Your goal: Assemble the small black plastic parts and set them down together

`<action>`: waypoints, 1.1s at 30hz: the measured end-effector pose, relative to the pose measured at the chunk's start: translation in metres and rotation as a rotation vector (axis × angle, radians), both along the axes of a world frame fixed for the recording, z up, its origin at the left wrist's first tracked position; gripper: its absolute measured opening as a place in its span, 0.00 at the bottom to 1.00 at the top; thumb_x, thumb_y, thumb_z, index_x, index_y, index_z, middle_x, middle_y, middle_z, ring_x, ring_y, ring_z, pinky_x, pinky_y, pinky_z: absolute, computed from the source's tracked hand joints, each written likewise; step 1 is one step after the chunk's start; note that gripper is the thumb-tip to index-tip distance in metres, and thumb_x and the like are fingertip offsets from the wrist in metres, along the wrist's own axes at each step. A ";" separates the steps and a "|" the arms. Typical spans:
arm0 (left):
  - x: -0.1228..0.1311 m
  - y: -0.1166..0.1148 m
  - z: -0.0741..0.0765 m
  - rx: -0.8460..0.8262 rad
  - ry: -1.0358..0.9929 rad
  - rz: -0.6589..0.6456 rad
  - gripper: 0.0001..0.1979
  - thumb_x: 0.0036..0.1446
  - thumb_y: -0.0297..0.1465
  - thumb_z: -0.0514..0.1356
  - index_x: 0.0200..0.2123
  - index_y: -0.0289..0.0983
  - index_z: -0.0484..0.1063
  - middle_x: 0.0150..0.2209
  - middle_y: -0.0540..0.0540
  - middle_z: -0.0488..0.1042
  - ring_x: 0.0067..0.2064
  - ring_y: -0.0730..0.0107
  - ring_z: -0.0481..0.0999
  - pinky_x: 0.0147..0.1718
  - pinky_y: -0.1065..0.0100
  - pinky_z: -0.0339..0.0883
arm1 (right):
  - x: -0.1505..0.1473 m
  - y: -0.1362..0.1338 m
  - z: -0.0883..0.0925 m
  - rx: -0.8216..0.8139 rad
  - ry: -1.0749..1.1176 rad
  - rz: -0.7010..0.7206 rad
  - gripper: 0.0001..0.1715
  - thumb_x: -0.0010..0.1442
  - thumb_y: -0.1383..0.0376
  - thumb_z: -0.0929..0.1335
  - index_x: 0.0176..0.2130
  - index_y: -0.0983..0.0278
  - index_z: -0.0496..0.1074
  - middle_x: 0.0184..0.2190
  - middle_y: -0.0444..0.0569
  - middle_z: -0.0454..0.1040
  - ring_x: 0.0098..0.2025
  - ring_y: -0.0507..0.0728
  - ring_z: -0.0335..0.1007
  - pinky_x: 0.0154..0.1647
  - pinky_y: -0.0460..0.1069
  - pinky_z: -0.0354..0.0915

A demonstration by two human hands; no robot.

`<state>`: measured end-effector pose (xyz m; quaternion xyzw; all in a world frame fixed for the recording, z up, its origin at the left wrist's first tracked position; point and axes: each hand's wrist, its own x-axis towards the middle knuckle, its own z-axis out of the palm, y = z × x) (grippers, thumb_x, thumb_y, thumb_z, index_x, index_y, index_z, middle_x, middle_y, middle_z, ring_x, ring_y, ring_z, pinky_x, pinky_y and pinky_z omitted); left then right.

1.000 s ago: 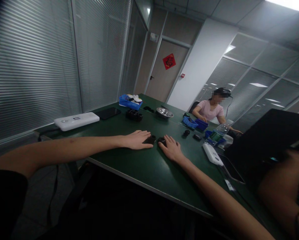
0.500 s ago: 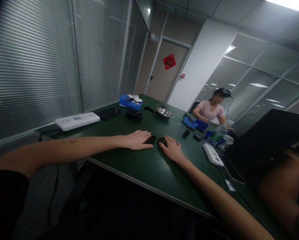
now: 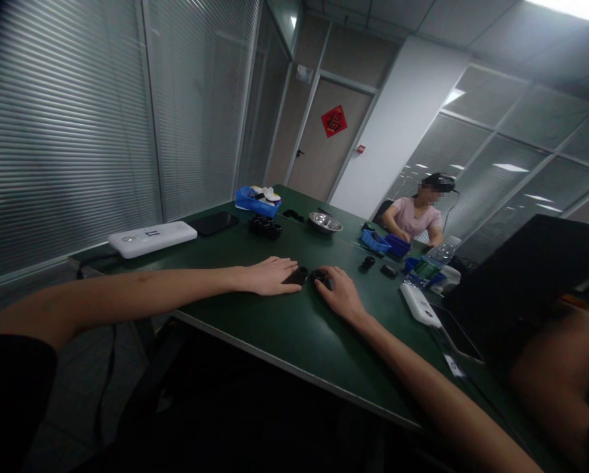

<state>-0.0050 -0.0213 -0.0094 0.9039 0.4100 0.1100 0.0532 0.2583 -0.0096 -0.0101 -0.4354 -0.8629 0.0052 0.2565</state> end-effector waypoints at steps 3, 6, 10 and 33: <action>0.000 0.001 -0.001 -0.003 0.000 0.009 0.44 0.66 0.60 0.41 0.68 0.31 0.61 0.71 0.32 0.57 0.72 0.46 0.56 0.69 0.48 0.49 | -0.003 -0.004 0.003 0.055 0.069 0.009 0.21 0.69 0.56 0.67 0.58 0.60 0.73 0.47 0.53 0.78 0.47 0.64 0.75 0.51 0.61 0.71; 0.000 0.001 -0.002 -0.016 0.001 0.005 0.44 0.66 0.60 0.41 0.69 0.31 0.59 0.72 0.31 0.55 0.73 0.45 0.55 0.69 0.47 0.49 | -0.009 -0.013 0.008 0.148 0.217 0.048 0.24 0.72 0.57 0.64 0.64 0.58 0.68 0.55 0.55 0.75 0.53 0.64 0.74 0.53 0.61 0.72; 0.001 0.002 -0.003 0.001 -0.018 -0.006 0.42 0.67 0.58 0.41 0.70 0.32 0.58 0.72 0.33 0.57 0.72 0.46 0.56 0.68 0.47 0.49 | -0.020 -0.025 0.012 0.188 0.144 0.210 0.27 0.74 0.60 0.62 0.69 0.54 0.63 0.64 0.53 0.69 0.63 0.64 0.67 0.64 0.63 0.66; 0.003 -0.029 0.027 0.343 -0.425 -0.155 0.21 0.66 0.38 0.54 0.59 0.37 0.65 0.60 0.38 0.69 0.62 0.55 0.68 0.62 0.52 0.63 | -0.020 -0.023 0.008 0.104 0.176 0.186 0.36 0.64 0.70 0.63 0.69 0.56 0.60 0.61 0.55 0.68 0.54 0.63 0.73 0.53 0.61 0.74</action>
